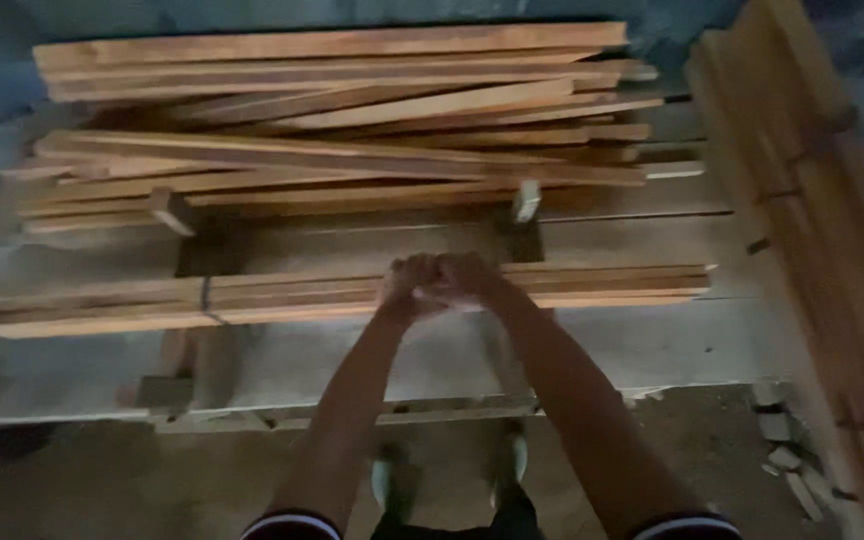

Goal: Bundling and organizing long wood strips in a woodworking shop using ties.

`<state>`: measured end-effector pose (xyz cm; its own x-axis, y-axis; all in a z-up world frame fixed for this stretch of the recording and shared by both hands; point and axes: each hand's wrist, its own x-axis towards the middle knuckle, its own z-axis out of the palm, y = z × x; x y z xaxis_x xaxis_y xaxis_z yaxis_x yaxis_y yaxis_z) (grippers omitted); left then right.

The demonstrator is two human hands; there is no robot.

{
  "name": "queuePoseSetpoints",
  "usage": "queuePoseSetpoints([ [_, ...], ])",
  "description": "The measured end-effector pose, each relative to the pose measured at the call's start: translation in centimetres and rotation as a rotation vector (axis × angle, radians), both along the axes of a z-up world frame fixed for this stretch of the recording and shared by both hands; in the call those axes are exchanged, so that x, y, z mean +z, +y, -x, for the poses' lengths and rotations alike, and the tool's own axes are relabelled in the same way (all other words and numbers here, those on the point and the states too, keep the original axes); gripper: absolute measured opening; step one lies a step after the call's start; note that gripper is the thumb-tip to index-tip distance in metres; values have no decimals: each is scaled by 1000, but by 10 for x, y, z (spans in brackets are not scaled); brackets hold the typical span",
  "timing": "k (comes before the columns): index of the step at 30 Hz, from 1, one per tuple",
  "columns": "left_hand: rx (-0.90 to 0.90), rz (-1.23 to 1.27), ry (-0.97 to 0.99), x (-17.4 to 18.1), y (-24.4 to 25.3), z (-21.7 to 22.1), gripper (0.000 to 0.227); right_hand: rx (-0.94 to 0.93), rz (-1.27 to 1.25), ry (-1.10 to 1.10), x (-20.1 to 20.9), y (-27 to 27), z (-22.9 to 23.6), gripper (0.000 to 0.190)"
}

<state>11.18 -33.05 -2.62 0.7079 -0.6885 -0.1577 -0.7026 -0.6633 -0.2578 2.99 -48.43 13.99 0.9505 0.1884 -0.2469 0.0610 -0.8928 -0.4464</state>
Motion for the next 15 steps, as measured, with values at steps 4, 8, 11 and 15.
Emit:
queuePoseSetpoints([
  [4,190,96,128,21,-4,11,77,326,44,-70,-24,-48,-1,78],
  [8,223,141,125,72,1,27,101,309,71,-209,-9,-118,37,82],
  [11,70,389,-50,76,21,41,94,290,16,-397,-77,-217,45,78],
  [15,145,276,-111,67,16,36,99,-103,114,78,-29,-293,80,69],
])
